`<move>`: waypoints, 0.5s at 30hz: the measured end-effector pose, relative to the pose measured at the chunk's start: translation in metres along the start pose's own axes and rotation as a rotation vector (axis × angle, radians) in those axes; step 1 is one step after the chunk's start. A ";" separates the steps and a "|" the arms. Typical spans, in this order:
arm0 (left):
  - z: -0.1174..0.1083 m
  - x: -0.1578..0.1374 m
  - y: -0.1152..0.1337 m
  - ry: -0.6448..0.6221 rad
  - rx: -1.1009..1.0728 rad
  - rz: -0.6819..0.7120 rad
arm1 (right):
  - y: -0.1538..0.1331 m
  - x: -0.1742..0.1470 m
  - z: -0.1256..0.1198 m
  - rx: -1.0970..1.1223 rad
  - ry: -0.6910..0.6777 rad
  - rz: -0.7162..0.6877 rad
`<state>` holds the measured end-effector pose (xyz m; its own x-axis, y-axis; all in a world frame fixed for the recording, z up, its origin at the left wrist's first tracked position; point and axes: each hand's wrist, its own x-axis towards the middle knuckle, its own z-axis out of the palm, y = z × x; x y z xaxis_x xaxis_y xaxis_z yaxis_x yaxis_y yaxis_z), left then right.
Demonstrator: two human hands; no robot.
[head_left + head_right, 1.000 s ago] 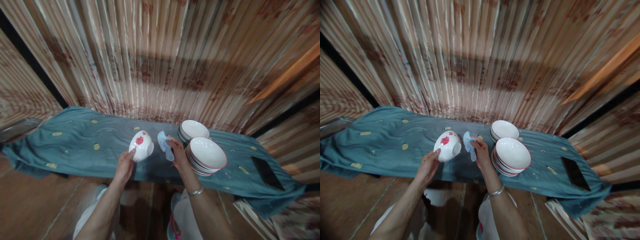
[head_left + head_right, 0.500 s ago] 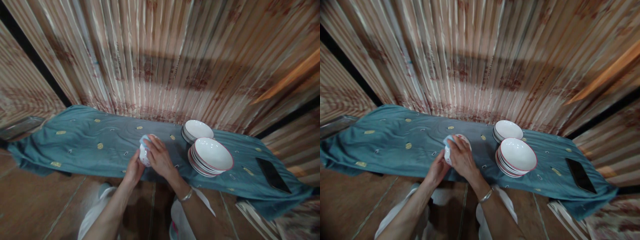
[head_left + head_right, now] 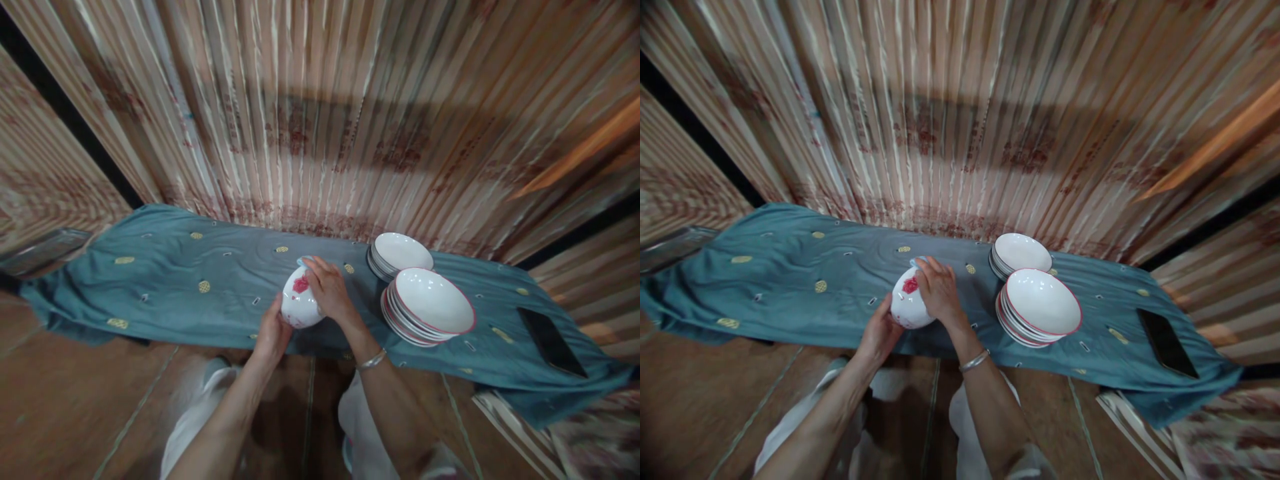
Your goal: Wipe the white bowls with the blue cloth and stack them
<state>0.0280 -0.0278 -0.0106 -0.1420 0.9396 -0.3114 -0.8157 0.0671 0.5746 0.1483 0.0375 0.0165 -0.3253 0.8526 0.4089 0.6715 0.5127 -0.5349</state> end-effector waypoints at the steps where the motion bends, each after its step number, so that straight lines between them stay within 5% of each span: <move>1: -0.001 0.000 0.001 0.009 0.004 0.000 | 0.006 0.002 0.002 0.061 0.002 0.011; 7: 0.001 0.000 0.007 0.097 -0.001 -0.053 | 0.032 0.010 0.021 0.377 0.061 0.093; 15: 0.002 0.000 0.013 0.171 -0.067 -0.101 | 0.056 0.008 0.051 0.594 0.135 0.385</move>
<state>0.0186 -0.0260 -0.0017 -0.1460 0.8580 -0.4924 -0.8653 0.1306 0.4840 0.1493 0.0779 -0.0485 -0.0271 0.9838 0.1774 0.2339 0.1788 -0.9557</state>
